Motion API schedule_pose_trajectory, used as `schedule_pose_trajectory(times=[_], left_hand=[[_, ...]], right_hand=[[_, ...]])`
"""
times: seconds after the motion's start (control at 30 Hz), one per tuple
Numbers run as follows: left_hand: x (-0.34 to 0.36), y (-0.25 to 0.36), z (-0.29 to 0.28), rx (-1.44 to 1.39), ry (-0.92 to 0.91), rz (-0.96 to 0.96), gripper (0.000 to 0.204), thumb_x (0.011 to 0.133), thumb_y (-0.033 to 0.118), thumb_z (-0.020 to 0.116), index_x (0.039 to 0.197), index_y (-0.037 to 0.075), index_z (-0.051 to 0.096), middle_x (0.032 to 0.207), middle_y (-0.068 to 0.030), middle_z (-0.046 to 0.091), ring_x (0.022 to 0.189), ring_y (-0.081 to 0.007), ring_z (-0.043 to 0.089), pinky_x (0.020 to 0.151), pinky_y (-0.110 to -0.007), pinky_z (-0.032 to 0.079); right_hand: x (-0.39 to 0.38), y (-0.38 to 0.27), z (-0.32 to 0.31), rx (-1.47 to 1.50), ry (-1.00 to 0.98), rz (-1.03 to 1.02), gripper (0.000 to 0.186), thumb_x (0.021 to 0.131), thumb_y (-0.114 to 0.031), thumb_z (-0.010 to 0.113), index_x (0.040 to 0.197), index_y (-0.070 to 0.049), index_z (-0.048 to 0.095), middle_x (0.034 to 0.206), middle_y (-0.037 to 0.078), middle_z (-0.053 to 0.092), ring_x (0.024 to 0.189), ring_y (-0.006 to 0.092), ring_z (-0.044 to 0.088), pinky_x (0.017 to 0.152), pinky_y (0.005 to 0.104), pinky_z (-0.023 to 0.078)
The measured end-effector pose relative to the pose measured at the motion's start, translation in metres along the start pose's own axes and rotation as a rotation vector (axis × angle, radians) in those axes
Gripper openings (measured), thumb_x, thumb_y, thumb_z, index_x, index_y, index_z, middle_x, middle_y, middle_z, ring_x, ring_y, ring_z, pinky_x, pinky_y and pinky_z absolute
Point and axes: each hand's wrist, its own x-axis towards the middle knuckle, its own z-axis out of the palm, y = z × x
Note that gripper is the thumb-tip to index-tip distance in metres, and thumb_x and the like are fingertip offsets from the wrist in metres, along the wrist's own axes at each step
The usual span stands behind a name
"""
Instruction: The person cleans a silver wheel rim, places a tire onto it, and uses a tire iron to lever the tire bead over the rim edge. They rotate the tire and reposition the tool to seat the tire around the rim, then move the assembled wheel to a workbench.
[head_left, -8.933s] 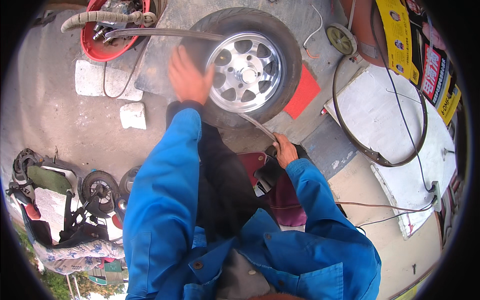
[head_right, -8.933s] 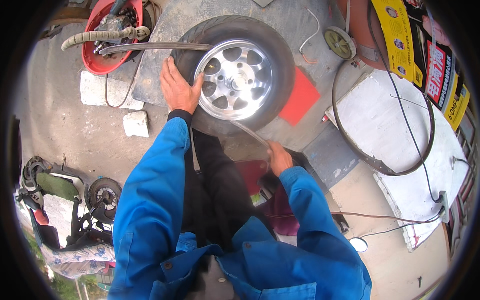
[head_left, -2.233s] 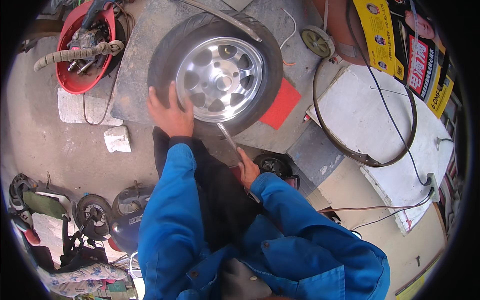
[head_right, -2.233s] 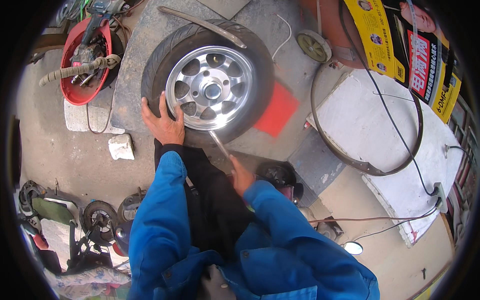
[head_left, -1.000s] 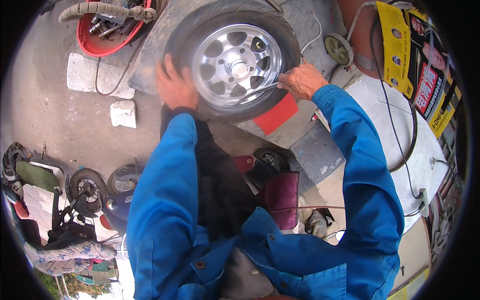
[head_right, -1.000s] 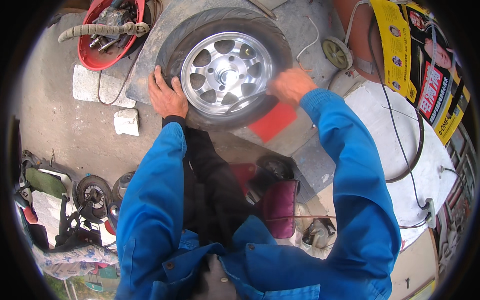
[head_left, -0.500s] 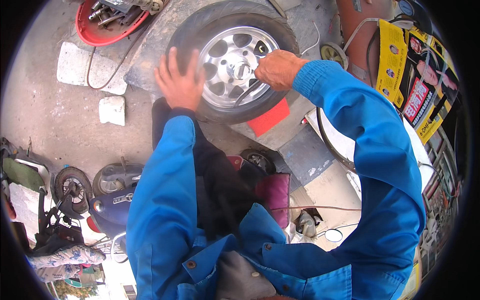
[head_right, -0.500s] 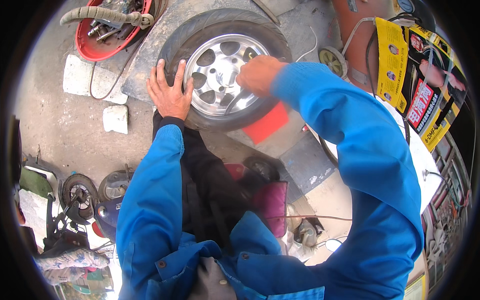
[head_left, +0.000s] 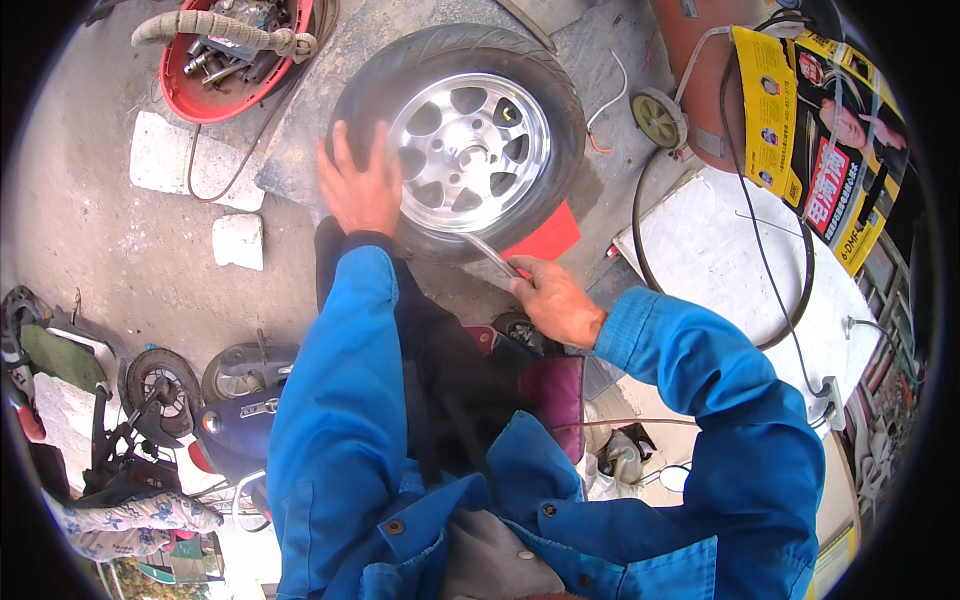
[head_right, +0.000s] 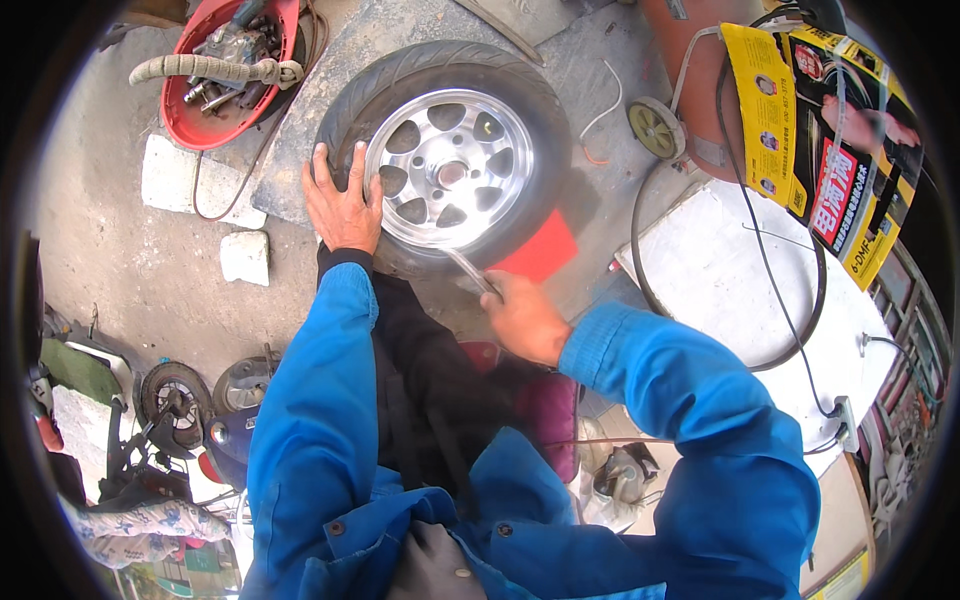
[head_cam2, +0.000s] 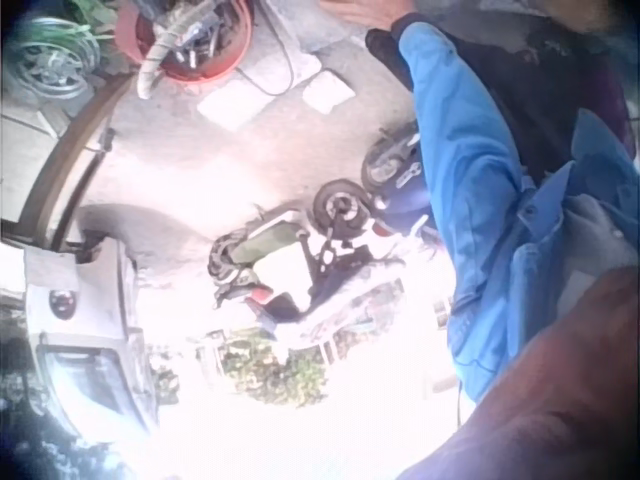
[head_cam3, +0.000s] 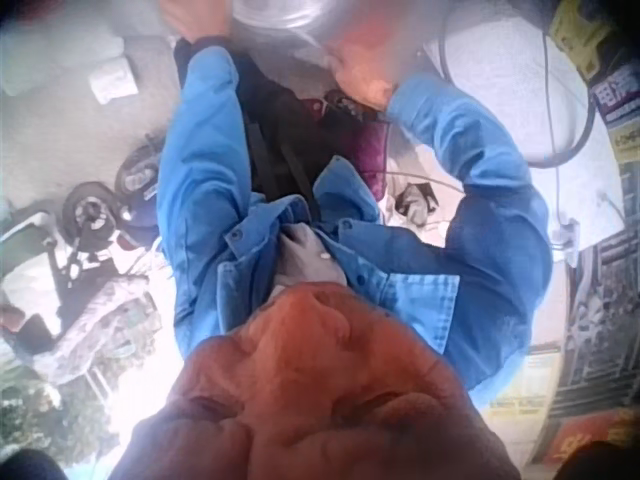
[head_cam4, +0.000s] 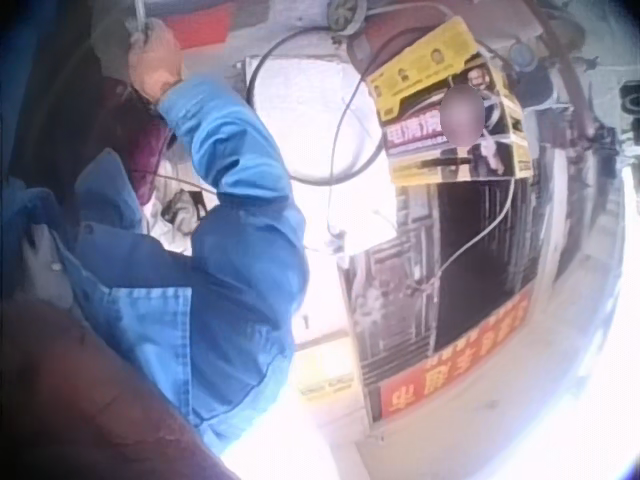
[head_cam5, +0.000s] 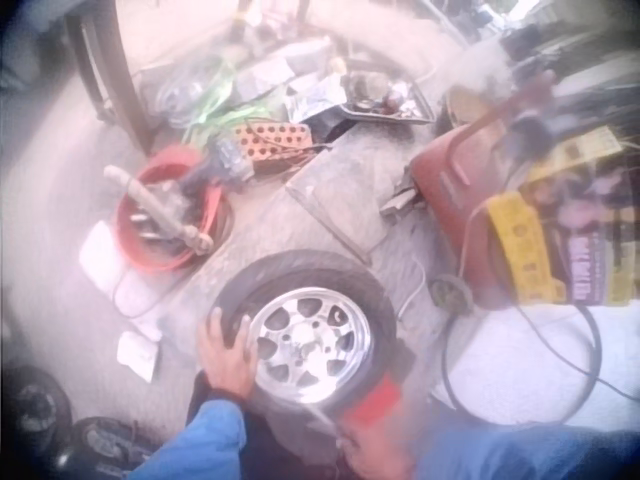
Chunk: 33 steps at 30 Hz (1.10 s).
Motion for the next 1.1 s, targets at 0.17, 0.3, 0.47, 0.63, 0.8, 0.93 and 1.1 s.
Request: schedule_pose_trajectory(times=[0.17,0.3,0.47,0.63,0.8,0.93,1.1], left_hand=[[0.003,0.006,0.0,-0.001,0.001,0.048,0.063,0.089,0.031,0.084,0.149,0.038,0.065,0.166,-0.0129,0.042,0.143,-0.0512,0.047,0.104,-0.061,0.054],[0.0,0.007,0.004,-0.035,-0.015,0.045,0.061,0.092,0.03,0.083,0.149,0.037,0.065,0.167,-0.0135,0.04,0.146,-0.0508,0.045,0.109,-0.061,0.052],[0.001,0.002,0.01,-0.133,0.026,0.097,0.063,0.094,0.024,0.084,0.152,0.033,0.063,0.167,-0.0151,0.039,0.15,-0.0442,0.043,0.119,-0.057,0.046],[-0.001,-0.003,0.005,-0.229,0.05,0.065,0.077,0.088,0.029,0.087,0.157,0.022,0.055,0.165,-0.0209,0.041,0.149,-0.0479,0.045,0.119,-0.058,0.046],[0.009,-0.007,-0.001,-0.323,-0.094,-0.057,0.102,0.085,0.032,0.088,0.167,0.005,0.034,0.167,-0.0303,0.037,0.153,-0.0503,0.038,0.125,-0.058,0.037],[0.033,-0.006,-0.005,-0.376,-0.163,0.038,0.102,0.085,0.027,0.088,0.167,0.001,0.033,0.167,-0.0309,0.037,0.154,-0.0504,0.038,0.126,-0.056,0.035],[0.05,-0.001,-0.017,-0.375,-0.169,0.026,0.099,0.092,0.039,0.088,0.165,-0.002,0.035,0.166,-0.0318,0.038,0.155,-0.0493,0.038,0.129,-0.053,0.035]], right_hand=[[-0.06,0.032,0.083,0.08,0.214,0.091,0.049,0.106,-0.02,0.062,0.154,-0.007,0.055,0.11,0.032,0.074,0.097,0.0544,0.07,0.087,0.0611,0.054],[-0.06,0.112,0.189,0.159,0.338,0.012,0.056,0.109,-0.024,0.059,0.162,-0.011,0.046,0.103,0.032,0.074,0.095,0.0548,0.071,0.086,0.0624,0.053],[-0.011,0.15,0.259,0.136,0.282,0.122,0.054,0.109,-0.027,0.06,0.159,-0.012,0.046,0.098,0.031,0.075,0.094,0.0564,0.07,0.085,0.0638,0.053],[0.022,0.191,0.236,0.087,0.218,-0.051,0.044,0.109,-0.03,0.061,0.147,-0.009,0.051,0.101,0.033,0.074,0.094,0.0568,0.07,0.085,0.0651,0.053],[0.009,0.174,0.254,0.228,0.231,0.087,0.034,0.111,-0.027,0.059,0.136,-0.004,0.053,0.101,0.036,0.072,0.096,0.0593,0.067,0.082,0.0653,0.051],[-0.021,0.053,0.278,0.73,0.286,0.146,0.026,0.113,-0.026,0.056,0.124,-0.002,0.056,0.096,0.03,0.071,0.091,0.0516,0.071,0.079,0.0564,0.054],[0.001,-0.04,0.267,1.355,0.099,0.194,0.01,0.114,-0.014,0.053,0.116,-0.005,0.05,0.081,0.005,0.054,0.065,0.0147,0.057,0.06,0.0339,0.051]])
